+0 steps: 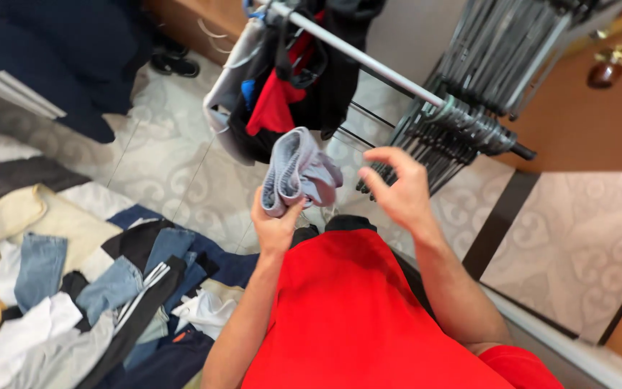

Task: Picking up a pair of shorts from a bed and moving them to a clothing rack.

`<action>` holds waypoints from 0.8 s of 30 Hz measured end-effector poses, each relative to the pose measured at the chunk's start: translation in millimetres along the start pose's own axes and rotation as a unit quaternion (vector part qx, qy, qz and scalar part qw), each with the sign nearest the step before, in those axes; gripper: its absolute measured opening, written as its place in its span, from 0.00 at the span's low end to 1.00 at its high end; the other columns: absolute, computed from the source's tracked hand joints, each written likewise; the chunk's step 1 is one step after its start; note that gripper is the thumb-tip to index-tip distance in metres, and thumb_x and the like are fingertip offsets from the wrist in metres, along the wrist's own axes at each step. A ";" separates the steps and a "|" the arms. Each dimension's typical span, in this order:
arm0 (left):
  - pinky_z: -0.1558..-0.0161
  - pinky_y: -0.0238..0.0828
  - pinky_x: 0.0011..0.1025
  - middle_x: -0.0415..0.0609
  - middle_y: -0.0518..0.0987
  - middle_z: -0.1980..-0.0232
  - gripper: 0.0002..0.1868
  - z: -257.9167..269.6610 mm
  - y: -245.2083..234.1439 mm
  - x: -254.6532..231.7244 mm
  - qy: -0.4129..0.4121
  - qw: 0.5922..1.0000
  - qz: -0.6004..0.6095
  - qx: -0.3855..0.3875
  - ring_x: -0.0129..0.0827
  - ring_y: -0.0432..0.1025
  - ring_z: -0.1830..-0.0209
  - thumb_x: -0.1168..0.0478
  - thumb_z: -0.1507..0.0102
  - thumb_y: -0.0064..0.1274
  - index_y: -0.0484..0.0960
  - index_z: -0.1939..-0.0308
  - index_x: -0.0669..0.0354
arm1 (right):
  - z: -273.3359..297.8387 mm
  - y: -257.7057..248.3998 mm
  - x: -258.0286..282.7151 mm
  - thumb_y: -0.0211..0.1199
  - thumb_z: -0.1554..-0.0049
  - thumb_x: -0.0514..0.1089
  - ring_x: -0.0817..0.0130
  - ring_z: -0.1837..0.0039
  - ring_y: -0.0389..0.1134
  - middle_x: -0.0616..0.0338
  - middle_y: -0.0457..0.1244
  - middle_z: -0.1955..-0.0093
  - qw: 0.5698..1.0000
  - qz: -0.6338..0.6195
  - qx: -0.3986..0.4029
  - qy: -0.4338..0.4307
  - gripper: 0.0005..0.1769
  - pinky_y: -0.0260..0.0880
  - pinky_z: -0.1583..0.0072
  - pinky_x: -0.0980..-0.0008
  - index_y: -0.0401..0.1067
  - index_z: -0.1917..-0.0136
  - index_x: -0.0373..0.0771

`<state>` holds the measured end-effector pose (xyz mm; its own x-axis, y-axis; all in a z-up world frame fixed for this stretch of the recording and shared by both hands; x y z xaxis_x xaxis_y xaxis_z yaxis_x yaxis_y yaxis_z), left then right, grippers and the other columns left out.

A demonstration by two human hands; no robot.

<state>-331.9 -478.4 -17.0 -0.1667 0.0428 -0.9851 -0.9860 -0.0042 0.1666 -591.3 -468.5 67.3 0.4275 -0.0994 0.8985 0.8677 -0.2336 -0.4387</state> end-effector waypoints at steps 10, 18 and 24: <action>0.52 0.71 0.23 0.42 0.80 0.53 0.21 -20.8 13.7 -24.7 0.026 0.998 -0.044 0.042 0.22 0.73 0.56 0.75 0.42 0.67 0.77 0.48 0.65 | -64.3 -79.1 -55.7 0.79 0.56 0.39 0.38 0.28 0.60 0.38 0.62 0.31 0.938 0.271 -0.152 -0.152 0.39 0.58 0.29 0.49 0.69 0.34 0.26; 0.52 0.75 0.26 0.45 0.81 0.52 0.22 -0.1 14.5 -5.6 0.026 0.998 -0.020 -0.051 0.25 0.75 0.54 0.76 0.44 0.64 0.77 0.46 0.67 | -92.0 -99.7 -56.2 0.84 0.56 0.41 0.51 0.43 0.71 0.49 0.70 0.48 0.966 0.203 -0.078 -0.139 0.26 0.70 0.40 0.58 0.78 0.46 0.34; 0.49 0.77 0.30 0.49 0.81 0.49 0.24 18.2 -11.2 21.7 0.036 0.990 0.021 -0.133 0.31 0.78 0.53 0.78 0.42 0.61 0.77 0.42 0.70 | -78.8 -93.0 -72.0 0.75 0.44 0.34 0.76 0.49 0.71 0.55 0.71 0.47 0.967 -0.251 -0.024 -0.024 0.16 0.73 0.45 0.75 0.76 0.43 0.31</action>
<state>-324.4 -459.3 -39.5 -0.1988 -0.0334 -0.9795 -0.9423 -0.2680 0.2004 -722.8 -515.8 44.5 -0.0324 0.0841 0.9959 0.9566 -0.2862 0.0552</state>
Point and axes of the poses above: each hand's wrist, its own z-axis away from the middle knuckle, its own y-axis out of the palm, x = y × z, the point moved 7 cm from there along -z, towards the middle knuckle
